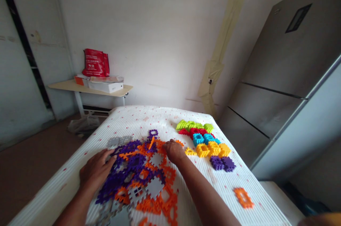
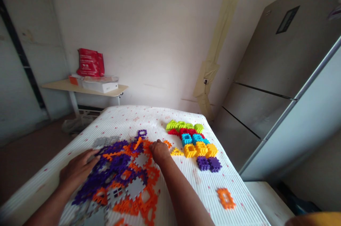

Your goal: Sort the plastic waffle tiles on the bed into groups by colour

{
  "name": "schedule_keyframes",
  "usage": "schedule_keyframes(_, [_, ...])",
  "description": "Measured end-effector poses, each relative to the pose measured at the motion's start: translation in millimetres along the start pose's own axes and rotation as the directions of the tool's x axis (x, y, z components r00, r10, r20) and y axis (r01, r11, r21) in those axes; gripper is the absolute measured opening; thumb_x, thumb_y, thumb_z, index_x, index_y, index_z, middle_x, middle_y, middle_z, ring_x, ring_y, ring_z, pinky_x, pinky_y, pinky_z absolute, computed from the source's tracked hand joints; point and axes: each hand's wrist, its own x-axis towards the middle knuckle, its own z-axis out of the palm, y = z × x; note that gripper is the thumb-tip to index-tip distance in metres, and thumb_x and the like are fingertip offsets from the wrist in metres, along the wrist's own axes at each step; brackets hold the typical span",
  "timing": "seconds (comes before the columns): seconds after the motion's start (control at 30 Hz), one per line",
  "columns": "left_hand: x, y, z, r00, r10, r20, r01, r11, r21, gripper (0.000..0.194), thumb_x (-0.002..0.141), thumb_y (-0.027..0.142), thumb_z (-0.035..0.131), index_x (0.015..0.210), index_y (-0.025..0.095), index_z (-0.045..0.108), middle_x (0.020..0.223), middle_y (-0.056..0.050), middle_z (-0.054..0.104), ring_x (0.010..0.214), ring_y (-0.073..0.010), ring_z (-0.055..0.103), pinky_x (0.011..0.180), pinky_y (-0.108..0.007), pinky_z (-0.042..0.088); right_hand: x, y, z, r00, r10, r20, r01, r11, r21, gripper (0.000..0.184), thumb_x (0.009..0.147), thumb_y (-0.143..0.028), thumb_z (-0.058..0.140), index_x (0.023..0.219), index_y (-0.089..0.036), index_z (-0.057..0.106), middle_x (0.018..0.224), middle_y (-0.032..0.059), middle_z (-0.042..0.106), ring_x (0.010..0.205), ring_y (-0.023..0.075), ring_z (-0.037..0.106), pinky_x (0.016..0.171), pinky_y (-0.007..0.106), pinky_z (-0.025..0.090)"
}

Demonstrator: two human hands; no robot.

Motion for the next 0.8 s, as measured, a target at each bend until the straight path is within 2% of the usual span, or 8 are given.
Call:
schedule_keyframes(0.17, [0.8,0.2,-2.2,1.000,-0.007,0.022,0.007,1.000,-0.017,0.044,0.087,0.043,0.034,0.114,0.021,0.062,0.131,-0.010,0.056,0.120,-0.0303,0.051,0.100,-0.045,0.038,-1.3,4.8,0.8,0.999,-0.042,-0.004,0.042,0.999,-0.004,0.029,0.083,-0.004,0.046,0.100,-0.019,0.064,0.099,0.0071,0.066,0.098,0.0203,0.056,0.074,0.026,0.046])
schedule_keyframes(0.3, [0.5,0.2,-2.8,1.000,-0.002,-0.005,0.002,1.000,-0.018,0.042,0.086,0.042,0.037,0.111,0.021,0.063,0.128,-0.010,0.059,0.117,-0.0301,0.053,0.098,-0.045,0.039,-1.5,8.5,-1.4,0.997,-0.078,0.001,0.078,0.997,0.008,0.031,0.082,-0.006,0.048,0.102,-0.024,0.064,0.102,0.0049,0.066,0.099,0.0197,0.055,0.075,0.027,0.045])
schedule_keyframes(0.5, [-1.1,2.5,-4.4,1.000,0.008,0.012,-0.008,1.000,-0.013,0.043,0.087,0.043,0.033,0.112,0.023,0.062,0.127,-0.010,0.059,0.116,-0.0310,0.053,0.096,-0.046,0.040,-6.3,1.0,-3.5,0.998,-0.068,-0.011,0.068,0.997,0.027,0.031,0.082,-0.007,0.048,0.102,-0.024,0.064,0.099,0.0042,0.067,0.096,0.0186,0.055,0.073,0.026,0.044])
schedule_keyframes(0.63, [-1.8,2.9,-4.3,1.000,-0.002,0.009,0.002,1.000,-0.010,0.045,0.087,0.045,0.032,0.113,0.022,0.061,0.129,-0.010,0.057,0.117,-0.0314,0.052,0.097,-0.045,0.039,-11.3,0.4,-3.7,0.998,0.031,-0.062,-0.029,0.999,0.029,0.026,0.085,-0.009,0.047,0.099,-0.022,0.064,0.099,0.0053,0.066,0.098,0.0191,0.054,0.076,0.027,0.043])
schedule_keyframes(0.8, [-0.7,1.9,-2.9,1.000,0.000,0.001,0.000,1.000,0.008,0.044,0.086,0.046,0.035,0.112,0.023,0.062,0.126,-0.010,0.060,0.113,-0.0308,0.055,0.095,-0.044,0.040,-11.5,13.4,0.1,0.948,0.293,-0.122,-0.295,0.956,0.008,0.024,0.087,-0.010,0.043,0.102,-0.012,0.062,0.101,0.0168,0.063,0.104,0.0270,0.052,0.078,0.037,0.044])
